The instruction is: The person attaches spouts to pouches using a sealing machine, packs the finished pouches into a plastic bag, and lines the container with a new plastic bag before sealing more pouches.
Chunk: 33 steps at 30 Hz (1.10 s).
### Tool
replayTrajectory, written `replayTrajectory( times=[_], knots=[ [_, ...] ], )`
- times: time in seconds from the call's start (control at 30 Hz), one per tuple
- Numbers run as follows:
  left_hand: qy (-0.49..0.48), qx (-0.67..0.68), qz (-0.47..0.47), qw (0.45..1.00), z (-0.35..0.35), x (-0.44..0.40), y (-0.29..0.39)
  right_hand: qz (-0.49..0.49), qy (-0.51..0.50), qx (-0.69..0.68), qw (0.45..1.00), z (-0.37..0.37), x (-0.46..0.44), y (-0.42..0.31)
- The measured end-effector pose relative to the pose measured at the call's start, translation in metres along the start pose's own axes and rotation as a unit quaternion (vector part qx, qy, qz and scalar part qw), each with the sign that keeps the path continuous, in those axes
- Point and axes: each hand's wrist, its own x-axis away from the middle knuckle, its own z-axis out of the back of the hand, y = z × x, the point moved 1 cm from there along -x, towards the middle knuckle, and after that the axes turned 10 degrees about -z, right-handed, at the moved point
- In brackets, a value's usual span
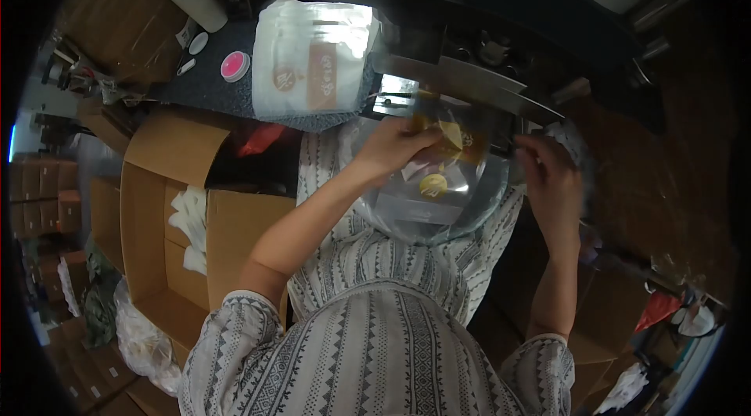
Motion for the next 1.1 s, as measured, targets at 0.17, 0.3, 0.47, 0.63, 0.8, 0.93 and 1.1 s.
replayTrajectory(
  times=[0.17,0.3,0.47,0.63,0.8,0.93,1.1],
  knots=[
    [0.100,-0.073,-0.080,0.989,0.017,0.011,0.006,-0.079,-0.014,0.127,0.989,-0.011,-0.012,0.051],
    [0.229,-0.699,-0.227,0.639,0.099,0.028,-0.016,-0.091,-0.056,0.147,0.983,-0.013,-0.013,0.070],
    [0.183,-0.624,-0.213,0.729,0.094,0.074,0.000,-0.147,-0.055,0.008,0.988,0.016,-0.006,0.012],
    [0.260,-0.541,-0.276,0.751,0.054,0.097,0.034,-0.028,-0.132,-0.211,0.968,-0.020,-0.005,-0.056],
    [0.215,-0.505,-0.316,0.774,0.039,0.104,0.036,0.189,-0.129,-0.136,0.964,-0.031,-0.008,-0.072],
    [0.064,-0.449,-0.288,0.843,0.019,0.093,0.015,0.173,-0.171,-0.187,0.952,-0.031,-0.007,-0.059],
    [-0.035,-0.111,0.022,0.993,0.001,0.047,0.005,-0.026,-0.104,-0.138,0.985,-0.015,-0.010,-0.037]
  ],
)
